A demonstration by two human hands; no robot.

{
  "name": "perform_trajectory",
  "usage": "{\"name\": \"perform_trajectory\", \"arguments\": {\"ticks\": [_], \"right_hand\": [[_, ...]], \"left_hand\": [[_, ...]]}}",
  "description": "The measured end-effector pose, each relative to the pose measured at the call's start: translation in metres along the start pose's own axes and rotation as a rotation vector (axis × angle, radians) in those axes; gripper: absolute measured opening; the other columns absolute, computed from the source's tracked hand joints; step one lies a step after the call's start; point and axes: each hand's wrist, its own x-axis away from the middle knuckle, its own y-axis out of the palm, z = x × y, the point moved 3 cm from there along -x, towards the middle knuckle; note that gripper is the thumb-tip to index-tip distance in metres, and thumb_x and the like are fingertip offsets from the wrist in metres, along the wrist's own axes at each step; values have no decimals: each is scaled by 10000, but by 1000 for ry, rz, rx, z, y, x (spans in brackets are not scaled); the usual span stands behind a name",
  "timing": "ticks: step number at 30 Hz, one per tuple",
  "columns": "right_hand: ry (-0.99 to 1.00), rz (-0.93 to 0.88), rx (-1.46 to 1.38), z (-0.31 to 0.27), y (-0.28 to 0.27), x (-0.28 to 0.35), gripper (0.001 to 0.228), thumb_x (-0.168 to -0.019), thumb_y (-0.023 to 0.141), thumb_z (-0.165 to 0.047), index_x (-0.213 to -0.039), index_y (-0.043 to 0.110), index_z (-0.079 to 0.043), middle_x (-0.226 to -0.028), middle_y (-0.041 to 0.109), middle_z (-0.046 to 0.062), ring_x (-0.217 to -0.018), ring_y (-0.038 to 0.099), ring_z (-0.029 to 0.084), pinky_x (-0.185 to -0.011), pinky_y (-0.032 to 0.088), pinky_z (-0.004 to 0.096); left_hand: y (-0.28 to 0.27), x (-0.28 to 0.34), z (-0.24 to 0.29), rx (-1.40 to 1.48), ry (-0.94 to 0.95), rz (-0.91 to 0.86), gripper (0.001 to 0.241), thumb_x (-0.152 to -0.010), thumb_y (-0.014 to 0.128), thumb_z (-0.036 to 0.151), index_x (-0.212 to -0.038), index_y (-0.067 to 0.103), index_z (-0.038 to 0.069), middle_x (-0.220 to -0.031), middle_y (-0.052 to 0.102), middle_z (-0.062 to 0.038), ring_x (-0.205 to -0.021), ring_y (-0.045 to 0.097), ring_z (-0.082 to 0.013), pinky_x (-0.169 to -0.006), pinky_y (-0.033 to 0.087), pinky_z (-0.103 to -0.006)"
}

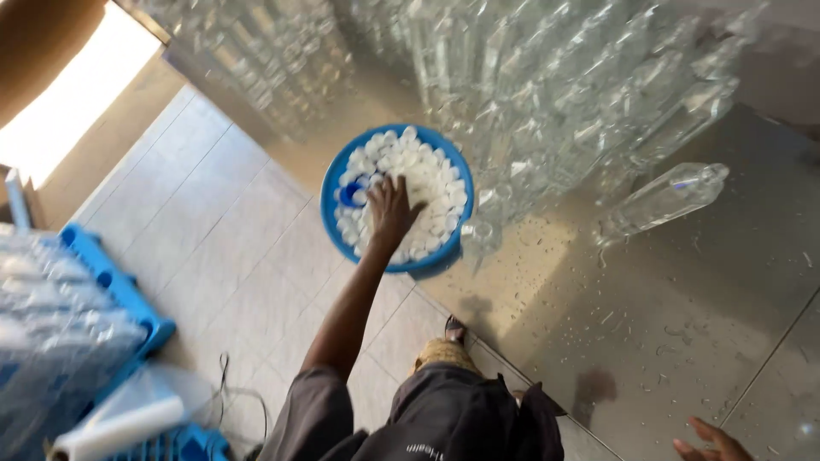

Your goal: Capping plastic water bottles by hand at a stainless steel workstation

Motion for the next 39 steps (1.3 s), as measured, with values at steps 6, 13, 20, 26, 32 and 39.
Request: {"name": "perform_trajectory", "arguments": {"ticks": [6,13,20,26,32,39], "right_hand": [[-167,153,493,-53,84,153,711,-968,626,-529,-1629,550,-277,-1654,613,-16,-1463,653,229,-1184,502,415],[-142,154,294,-102,140,216,648,-976,624,-540,-1589,553,-339,-1689,565,-49,-1523,593,212,-1207,456,374],[-297,141,384,-112,159,205,625,-1010,596,-539,-1585,543,-299,-1662,579,-73,-1533,568,185,-1186,471,380],[-395,151,533,-118,179,178,587,-1089,541,-449,-1624,489,-214,-1622,580,86,-1506,559,303,-1181,470,552],[-492,80,538,-136,197,154,576,-1103,549,-419,-1628,477,-193,-1628,559,150,-1499,563,362,-1161,490,587],[-1033,333,200,-222,160,91,984,-962,474,-698,-1711,227,-110,-1776,268,224,-1495,482,457,-1110,525,565]], "left_hand": [[17,-3,-1,105,116,5,853,-1016,562,699,-1562,520,46,-1550,551,-329,-1192,601,-544,-941,501,-649],[-63,9,18,268,159,-32,540,-1068,594,502,-1353,612,44,-1389,567,-334,-1117,613,-532,-817,551,-629],[-86,0,4,537,57,10,352,-1022,664,316,-1195,705,13,-1263,609,-274,-990,634,-542,-730,518,-644],[-82,-13,-39,1350,-511,-190,292,-976,622,355,-1027,677,74,-967,578,-139,-873,538,-305,-722,504,-513],[-104,-1,-66,2428,-734,-438,191,-1017,681,219,-1115,711,59,-1202,744,-157,-966,713,-252,-734,587,-319],[-112,28,-68,2864,-895,-365,275,-1013,734,143,-1253,730,9,-1385,650,-222,-1105,665,-297,-813,603,-330]]}}
